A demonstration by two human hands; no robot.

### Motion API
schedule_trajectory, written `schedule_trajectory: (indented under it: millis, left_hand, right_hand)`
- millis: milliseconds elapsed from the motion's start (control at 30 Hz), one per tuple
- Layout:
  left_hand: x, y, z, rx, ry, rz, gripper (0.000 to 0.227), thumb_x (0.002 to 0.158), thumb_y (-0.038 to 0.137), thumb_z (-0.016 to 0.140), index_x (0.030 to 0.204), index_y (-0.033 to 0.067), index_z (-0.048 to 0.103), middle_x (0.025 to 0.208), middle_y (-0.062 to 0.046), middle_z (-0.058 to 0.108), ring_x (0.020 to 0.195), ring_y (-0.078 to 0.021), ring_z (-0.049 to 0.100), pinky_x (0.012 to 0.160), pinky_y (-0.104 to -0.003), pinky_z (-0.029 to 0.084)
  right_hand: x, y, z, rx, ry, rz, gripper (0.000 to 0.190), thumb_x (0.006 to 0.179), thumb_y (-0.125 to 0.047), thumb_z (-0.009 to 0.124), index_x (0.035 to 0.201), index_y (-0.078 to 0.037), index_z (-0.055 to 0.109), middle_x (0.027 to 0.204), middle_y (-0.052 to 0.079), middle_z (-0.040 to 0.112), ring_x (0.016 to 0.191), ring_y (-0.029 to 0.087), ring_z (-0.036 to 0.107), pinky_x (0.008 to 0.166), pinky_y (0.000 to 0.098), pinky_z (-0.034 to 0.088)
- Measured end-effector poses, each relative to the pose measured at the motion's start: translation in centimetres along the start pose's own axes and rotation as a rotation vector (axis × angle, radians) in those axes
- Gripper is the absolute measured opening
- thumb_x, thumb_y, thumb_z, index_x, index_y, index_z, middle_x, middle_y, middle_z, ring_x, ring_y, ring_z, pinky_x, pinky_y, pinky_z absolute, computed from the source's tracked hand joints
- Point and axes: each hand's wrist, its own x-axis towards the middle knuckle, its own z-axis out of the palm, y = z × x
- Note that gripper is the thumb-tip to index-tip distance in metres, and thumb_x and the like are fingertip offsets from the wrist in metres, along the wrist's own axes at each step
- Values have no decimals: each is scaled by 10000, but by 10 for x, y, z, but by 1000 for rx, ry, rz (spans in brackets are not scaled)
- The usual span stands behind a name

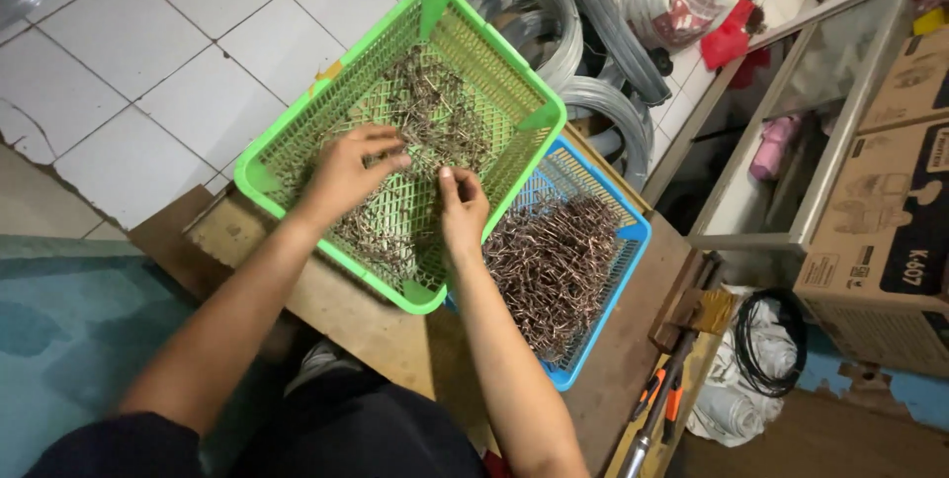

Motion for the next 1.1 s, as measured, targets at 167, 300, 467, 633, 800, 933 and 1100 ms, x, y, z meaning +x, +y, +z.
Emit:
schedule_trajectory:
  millis: [167,300,467,633,800,933,1100]
  left_hand:
    - [15,-25,35,-152,43,-41,235,891,272,834,1088,146,802,1250,-137,714,1162,-381,665,909,-429,574]
    - [14,-34,49,-469,96,-160,319,883,33,795,1196,16,733,1255,-198,700,1098,-310,701,907,-370,597]
    - [9,-31,47,-446,99,-258,288,880,128,835,1141,43,749,1176,-152,738,1027,-226,734,878,-319,604]
    - [13,-34,51,-446,64,-251,261,890,131,825,1134,59,769,1201,-173,729,1034,-246,732,878,-334,605]
    - [10,-37,53,-520,42,-232,307,878,30,780,1179,10,727,1110,-238,737,1035,-277,731,936,-361,586]
    - [8,-35,50,-477,78,-193,238,898,43,774,1122,68,697,1130,-202,744,1095,-266,715,969,-349,572]
    - [1,14,29,-99,-137,-154,678,880,-81,717,1490,111,492,1168,-280,709,918,-283,767,800,-351,637]
  right_hand:
    - [12,32,-7,50,-91,159,172,958,-217,763,1058,-78,755,947,100,719,874,174,656,671,336,577]
    - [9,11,-6,185,-84,369,216,1024,-228,660,1118,-35,677,978,93,676,830,161,640,590,256,563]
    - [18,28,-7,271,-155,456,272,999,-251,701,1183,-52,683,1005,67,692,852,147,662,622,243,564]
    - [3,-2,-3,35,-229,335,253,942,-263,790,1132,-97,772,995,80,735,941,150,651,771,303,545]
    - [11,25,-3,-86,-247,239,239,909,-252,823,1102,-112,800,983,115,767,950,191,694,810,351,563]
    - [8,14,1,-125,-189,219,225,932,-219,749,1125,-109,790,1010,154,760,988,223,704,851,371,562]
    - [26,-8,-12,-192,-159,-60,404,930,-297,792,1259,-75,721,1033,239,749,1004,323,713,816,433,579]
